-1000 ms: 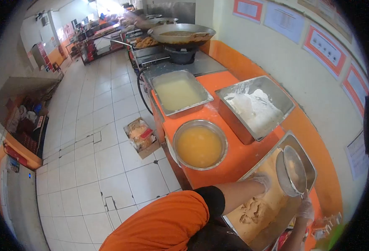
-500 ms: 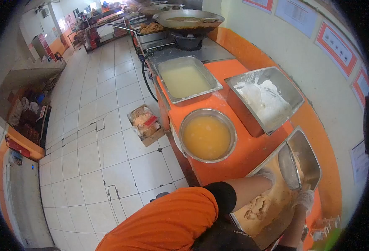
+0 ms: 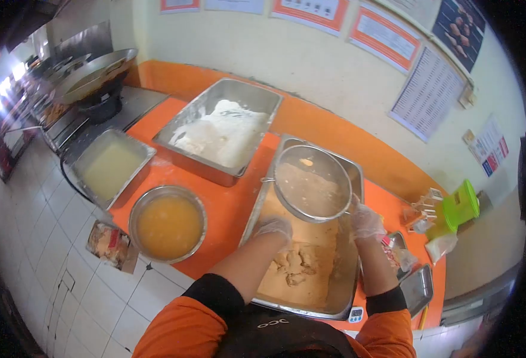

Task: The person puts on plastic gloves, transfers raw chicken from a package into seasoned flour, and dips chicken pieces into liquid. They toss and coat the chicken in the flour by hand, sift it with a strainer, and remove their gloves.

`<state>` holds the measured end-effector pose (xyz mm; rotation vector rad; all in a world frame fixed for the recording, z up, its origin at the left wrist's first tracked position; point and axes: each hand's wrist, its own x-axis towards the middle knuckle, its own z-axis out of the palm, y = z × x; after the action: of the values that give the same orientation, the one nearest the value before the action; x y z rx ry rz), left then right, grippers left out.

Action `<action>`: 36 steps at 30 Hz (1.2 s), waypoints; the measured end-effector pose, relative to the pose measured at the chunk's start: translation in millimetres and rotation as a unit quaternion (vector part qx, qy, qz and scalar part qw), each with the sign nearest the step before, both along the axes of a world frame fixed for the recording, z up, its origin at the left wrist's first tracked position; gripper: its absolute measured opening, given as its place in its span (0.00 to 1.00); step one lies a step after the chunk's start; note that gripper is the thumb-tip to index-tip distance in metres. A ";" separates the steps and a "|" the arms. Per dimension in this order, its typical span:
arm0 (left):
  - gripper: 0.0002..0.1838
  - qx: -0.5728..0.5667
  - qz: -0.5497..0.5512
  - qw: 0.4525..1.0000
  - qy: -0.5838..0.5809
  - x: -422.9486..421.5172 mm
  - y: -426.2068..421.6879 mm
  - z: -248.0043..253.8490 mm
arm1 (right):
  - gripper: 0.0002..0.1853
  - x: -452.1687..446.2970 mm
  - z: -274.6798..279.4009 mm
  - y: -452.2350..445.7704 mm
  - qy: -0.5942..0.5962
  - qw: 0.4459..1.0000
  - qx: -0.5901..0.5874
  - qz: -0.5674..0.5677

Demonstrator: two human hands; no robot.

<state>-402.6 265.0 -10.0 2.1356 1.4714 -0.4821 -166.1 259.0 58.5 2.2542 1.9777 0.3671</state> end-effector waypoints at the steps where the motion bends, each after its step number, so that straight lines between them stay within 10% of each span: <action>1: 0.18 0.018 -0.003 1.000 0.002 0.8 2.1 -6.2 | 0.21 -2.9 -1.5 1.1 0.015 1.000 0.002 -0.016; 8: 0.16 0.041 0.036 0.998 -0.011 1.4 12.1 -28.6 | 0.20 -19.2 -8.0 29.0 0.030 0.999 -0.013 -0.020; 11: 0.16 0.017 -0.013 0.999 0.027 -6.0 5.6 5.3 | 0.17 -14.1 -14.0 29.8 -0.073 0.977 0.167 0.113; 15: 0.17 0.028 -0.032 0.999 0.016 -7.2 9.5 -10.4 | 0.19 -33.2 14.6 8.2 -0.314 0.918 -0.195 0.145; 18: 0.16 0.015 -0.013 1.000 -0.006 -2.4 8.0 -24.5 | 0.19 -60.0 26.3 -11.4 0.040 0.950 -0.310 0.007; 23: 0.19 0.018 0.005 0.999 -0.034 2.8 -3.9 1.4 | 0.20 -34.9 -88.0 48.0 0.199 0.904 -0.282 0.252; 30: 0.23 -0.101 0.110 0.976 -0.158 7.3 -2.9 -17.2 | 0.19 -94.8 -77.2 14.7 0.170 0.873 -0.418 0.186; 32: 0.22 -0.175 0.065 0.979 -0.081 6.0 -10.9 21.8 | 0.17 -104.9 -33.6 -0.6 0.104 0.847 -0.508 0.114; 35: 0.22 -0.112 -0.119 0.986 -0.010 -0.6 -21.5 9.5 | 0.23 -97.3 -19.2 -43.6 -0.137 0.770 -0.489 0.387; 36: 0.22 -0.061 -0.204 0.977 0.008 -0.9 -28.1 -7.6 | 0.23 -103.1 -33.5 -61.7 -0.058 0.851 -0.425 0.305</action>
<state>-403.4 236.9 -17.6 2.3388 0.9768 -0.7162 -269.3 197.3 25.0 1.0323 2.1331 -0.2899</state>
